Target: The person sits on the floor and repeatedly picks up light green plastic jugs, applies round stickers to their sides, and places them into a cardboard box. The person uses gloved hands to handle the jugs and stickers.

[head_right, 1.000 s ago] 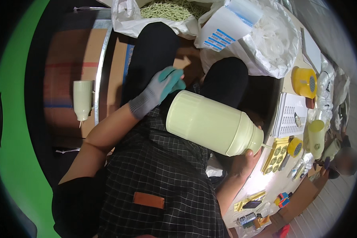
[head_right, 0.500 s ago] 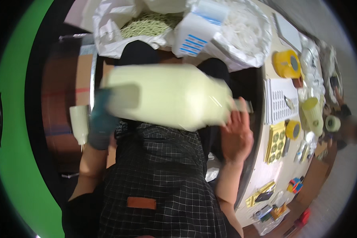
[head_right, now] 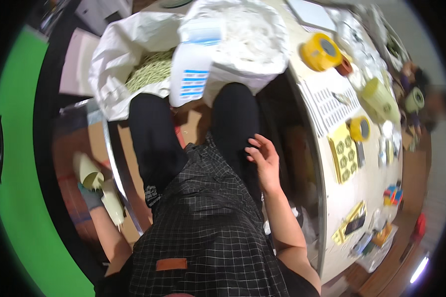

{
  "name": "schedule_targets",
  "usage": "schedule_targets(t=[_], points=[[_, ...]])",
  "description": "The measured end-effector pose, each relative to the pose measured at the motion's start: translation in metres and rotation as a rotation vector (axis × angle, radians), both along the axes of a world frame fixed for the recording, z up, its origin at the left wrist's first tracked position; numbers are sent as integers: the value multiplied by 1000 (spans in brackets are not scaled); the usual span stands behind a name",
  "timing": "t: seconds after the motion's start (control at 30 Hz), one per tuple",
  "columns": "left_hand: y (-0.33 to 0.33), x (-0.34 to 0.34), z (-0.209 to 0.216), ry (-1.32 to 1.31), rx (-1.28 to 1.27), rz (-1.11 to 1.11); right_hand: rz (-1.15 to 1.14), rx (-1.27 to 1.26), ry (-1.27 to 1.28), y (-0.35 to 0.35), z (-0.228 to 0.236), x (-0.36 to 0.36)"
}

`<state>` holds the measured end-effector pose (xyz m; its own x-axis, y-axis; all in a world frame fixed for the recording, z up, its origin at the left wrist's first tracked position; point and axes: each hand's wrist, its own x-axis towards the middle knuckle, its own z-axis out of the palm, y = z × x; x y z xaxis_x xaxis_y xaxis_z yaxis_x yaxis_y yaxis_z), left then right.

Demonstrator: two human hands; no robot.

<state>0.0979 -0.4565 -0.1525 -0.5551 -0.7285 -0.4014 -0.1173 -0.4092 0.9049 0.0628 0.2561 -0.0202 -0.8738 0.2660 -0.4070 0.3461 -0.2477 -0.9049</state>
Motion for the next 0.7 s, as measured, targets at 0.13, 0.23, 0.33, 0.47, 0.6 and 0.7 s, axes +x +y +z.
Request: schedule_targets(t=[0.13,0.23,0.33,0.47,0.6,0.7], points=[[47,-16,-12,72,242,-76,17,35,176,-25,11,-3],[136,-86,18,117,350,-246,14,94,353,-10,8,-1],[192,-113,76,169,25,-387,49,191,367,-2,14,9],[177,-164,89,240,-1028,-637,-252,808,79,110,59,73],[237,-201,117,271,-866,-706,-564,696,-416,201,62,245],[272,-210,121,316,-901,-769,-524,788,-824,194,14,335]])
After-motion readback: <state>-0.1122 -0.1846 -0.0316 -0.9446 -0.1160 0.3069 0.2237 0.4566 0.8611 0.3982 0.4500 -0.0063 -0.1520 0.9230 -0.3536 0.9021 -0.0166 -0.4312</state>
